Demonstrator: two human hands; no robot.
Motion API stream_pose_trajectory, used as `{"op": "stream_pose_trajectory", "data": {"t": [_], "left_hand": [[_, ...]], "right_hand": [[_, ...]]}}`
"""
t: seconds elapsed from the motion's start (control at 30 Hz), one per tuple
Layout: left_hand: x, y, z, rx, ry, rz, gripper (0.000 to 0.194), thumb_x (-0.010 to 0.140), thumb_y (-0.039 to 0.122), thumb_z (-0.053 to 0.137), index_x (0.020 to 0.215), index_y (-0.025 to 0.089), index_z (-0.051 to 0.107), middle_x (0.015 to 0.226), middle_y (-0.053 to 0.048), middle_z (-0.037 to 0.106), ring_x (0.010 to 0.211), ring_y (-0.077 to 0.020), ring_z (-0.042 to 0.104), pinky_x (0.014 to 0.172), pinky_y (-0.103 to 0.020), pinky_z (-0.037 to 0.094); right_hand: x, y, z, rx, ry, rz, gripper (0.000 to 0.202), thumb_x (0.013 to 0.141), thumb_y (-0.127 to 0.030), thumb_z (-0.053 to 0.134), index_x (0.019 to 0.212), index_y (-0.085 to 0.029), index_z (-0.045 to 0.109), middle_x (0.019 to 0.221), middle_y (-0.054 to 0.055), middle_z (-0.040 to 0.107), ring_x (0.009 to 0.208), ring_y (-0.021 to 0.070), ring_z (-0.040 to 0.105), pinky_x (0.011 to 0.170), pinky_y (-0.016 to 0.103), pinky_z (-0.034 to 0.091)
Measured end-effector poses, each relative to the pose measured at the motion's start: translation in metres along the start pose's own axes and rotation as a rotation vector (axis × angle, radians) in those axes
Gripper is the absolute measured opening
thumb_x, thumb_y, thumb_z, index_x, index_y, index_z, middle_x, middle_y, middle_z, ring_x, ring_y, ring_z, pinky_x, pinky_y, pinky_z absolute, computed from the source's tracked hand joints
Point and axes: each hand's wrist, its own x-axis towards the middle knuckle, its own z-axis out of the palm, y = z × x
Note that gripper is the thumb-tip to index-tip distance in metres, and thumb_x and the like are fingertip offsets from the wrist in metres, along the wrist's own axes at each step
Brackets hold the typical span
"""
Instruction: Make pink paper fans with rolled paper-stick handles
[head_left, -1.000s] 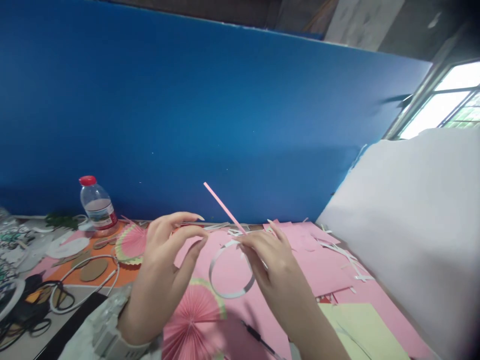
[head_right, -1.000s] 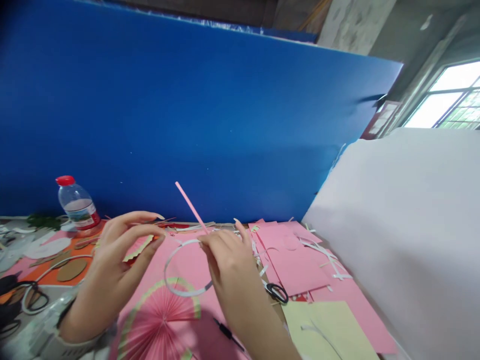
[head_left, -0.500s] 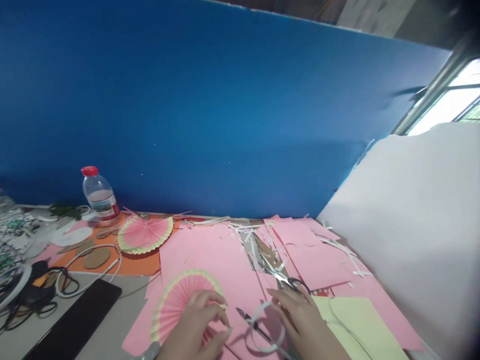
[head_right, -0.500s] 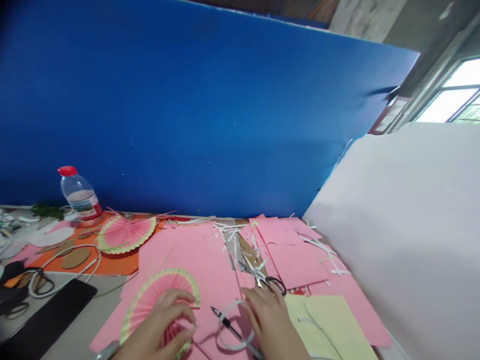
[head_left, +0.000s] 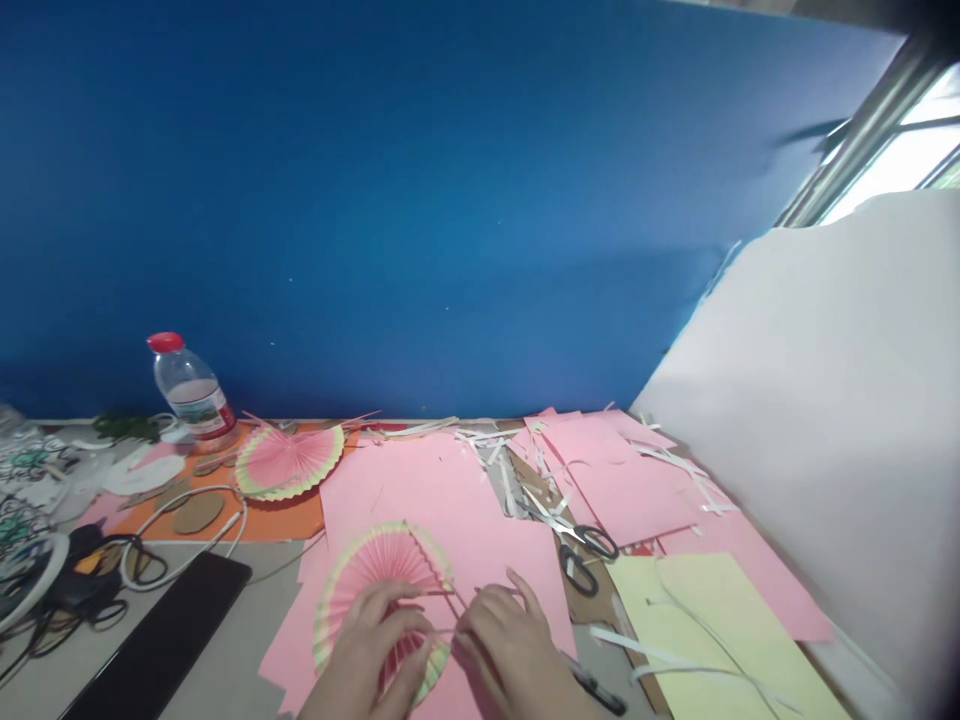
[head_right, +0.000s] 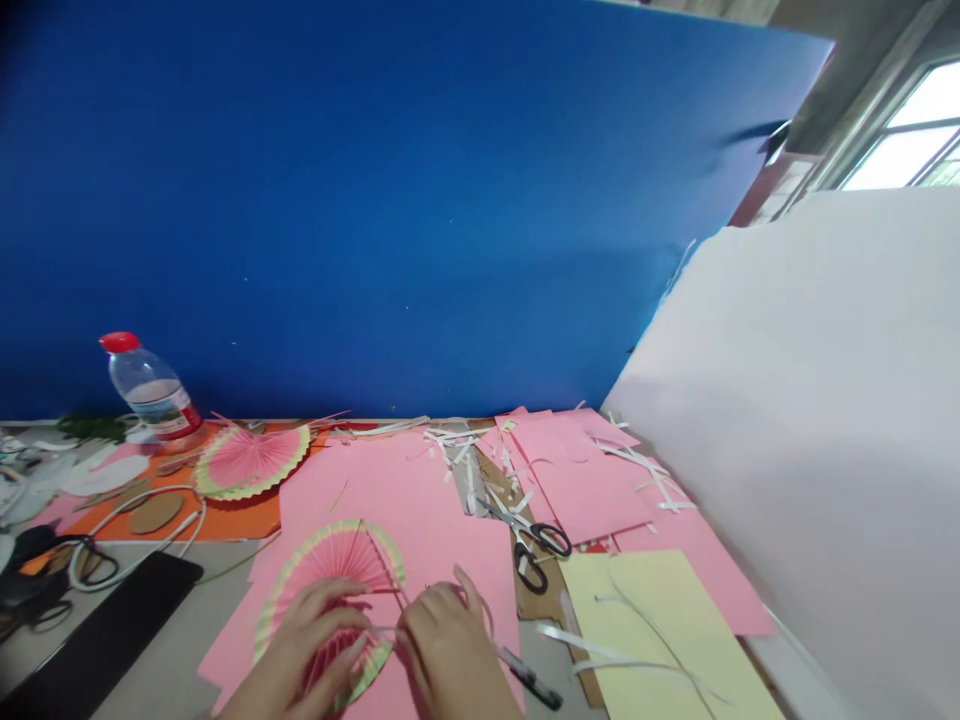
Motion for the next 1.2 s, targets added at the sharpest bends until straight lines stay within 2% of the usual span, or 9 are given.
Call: {"op": "stream_pose_trajectory", "data": {"t": [0.2, 0.3, 0.4, 0.5, 0.6, 0.7, 0.77, 0.93, 1.2], "left_hand": [[-0.007, -0.021, -0.02, -0.011, 0.064, -0.108, 0.027, 0.095, 0.031, 0.038, 0.111, 0.025, 0.06, 0.112, -0.007, 0.067, 0.104, -0.0176, 0.064, 0.088, -0.03, 0.053], [-0.011, -0.035, -0.02, 0.039, 0.11, -0.12, 0.031, 0.092, 0.034, 0.045, 0.121, 0.024, 0.053, 0.126, -0.009, 0.06, 0.118, -0.0237, 0.055, 0.096, -0.042, 0.049], [-0.017, -0.048, -0.007, 0.284, 0.13, 0.036, 0.052, 0.085, 0.035, 0.057, 0.134, 0.025, 0.042, 0.138, -0.011, 0.051, 0.129, -0.0343, 0.042, 0.099, -0.06, 0.041], [-0.02, -0.056, 0.006, 0.48, 0.15, 0.171, 0.065, 0.084, 0.033, 0.058, 0.142, 0.023, 0.031, 0.139, -0.013, 0.05, 0.129, -0.0376, 0.041, 0.092, -0.064, 0.044], [-0.017, -0.058, 0.009, 0.475, 0.162, 0.174, 0.054, 0.085, 0.028, 0.056, 0.137, 0.021, 0.04, 0.136, -0.013, 0.053, 0.127, -0.0355, 0.043, 0.093, -0.063, 0.044], [-0.01, -0.057, 0.004, 0.466, 0.186, 0.162, 0.035, 0.087, 0.021, 0.052, 0.122, 0.024, 0.056, 0.13, -0.01, 0.057, 0.124, -0.032, 0.045, 0.094, -0.058, 0.045], [-0.006, -0.055, 0.001, 0.457, 0.198, 0.147, 0.029, 0.088, 0.017, 0.049, 0.112, 0.026, 0.062, 0.128, -0.008, 0.057, 0.122, -0.0307, 0.044, 0.094, -0.056, 0.046], [-0.001, -0.049, 0.0, 0.428, 0.195, 0.119, 0.025, 0.088, 0.016, 0.049, 0.1, 0.028, 0.067, 0.126, -0.005, 0.057, 0.122, -0.0294, 0.041, 0.096, -0.054, 0.044], [0.003, -0.045, -0.003, 0.394, 0.182, 0.104, 0.021, 0.088, 0.018, 0.051, 0.096, 0.026, 0.068, 0.124, -0.006, 0.058, 0.123, -0.0294, 0.039, 0.097, -0.054, 0.043]], "right_hand": [[-0.003, 0.011, 0.01, -0.041, 0.026, 0.048, 0.012, 0.085, -0.012, 0.056, 0.079, -0.022, 0.054, 0.074, -0.004, 0.061, 0.074, 0.0142, 0.056, 0.101, 0.038, 0.022], [0.001, 0.015, 0.011, -0.087, -0.009, 0.013, 0.011, 0.085, -0.013, 0.057, 0.079, -0.022, 0.055, 0.075, -0.003, 0.061, 0.075, 0.0146, 0.056, 0.102, 0.04, 0.019], [0.009, 0.01, 0.007, -0.124, -0.09, -0.057, 0.011, 0.085, -0.017, 0.06, 0.077, -0.022, 0.056, 0.075, -0.004, 0.061, 0.075, 0.0142, 0.054, 0.106, 0.041, 0.014], [0.02, 0.003, 0.004, -0.152, -0.173, -0.105, 0.009, 0.086, -0.016, 0.06, 0.08, -0.023, 0.057, 0.081, -0.004, 0.061, 0.08, 0.0137, 0.054, 0.107, 0.039, 0.013], [0.027, 0.001, 0.006, -0.177, -0.225, -0.13, 0.007, 0.087, -0.016, 0.058, 0.085, -0.023, 0.058, 0.085, -0.002, 0.062, 0.086, 0.0153, 0.053, 0.106, 0.04, 0.016], [0.029, 0.004, 0.011, -0.191, -0.254, -0.143, 0.008, 0.087, -0.016, 0.058, 0.09, -0.023, 0.058, 0.089, -0.001, 0.062, 0.09, 0.0165, 0.052, 0.106, 0.042, 0.016], [0.03, 0.004, 0.013, -0.193, -0.271, -0.152, 0.008, 0.087, -0.017, 0.058, 0.091, -0.023, 0.058, 0.09, -0.001, 0.062, 0.09, 0.0165, 0.052, 0.106, 0.042, 0.017], [0.033, -0.002, 0.006, -0.178, -0.303, -0.155, 0.006, 0.087, -0.017, 0.058, 0.09, -0.022, 0.058, 0.09, -0.001, 0.062, 0.087, 0.0156, 0.052, 0.107, 0.042, 0.017], [0.038, -0.007, 0.002, -0.149, -0.303, -0.145, 0.013, 0.086, -0.009, 0.052, 0.089, -0.021, 0.058, 0.088, 0.0, 0.062, 0.088, 0.0153, 0.052, 0.108, 0.04, 0.017]]}}
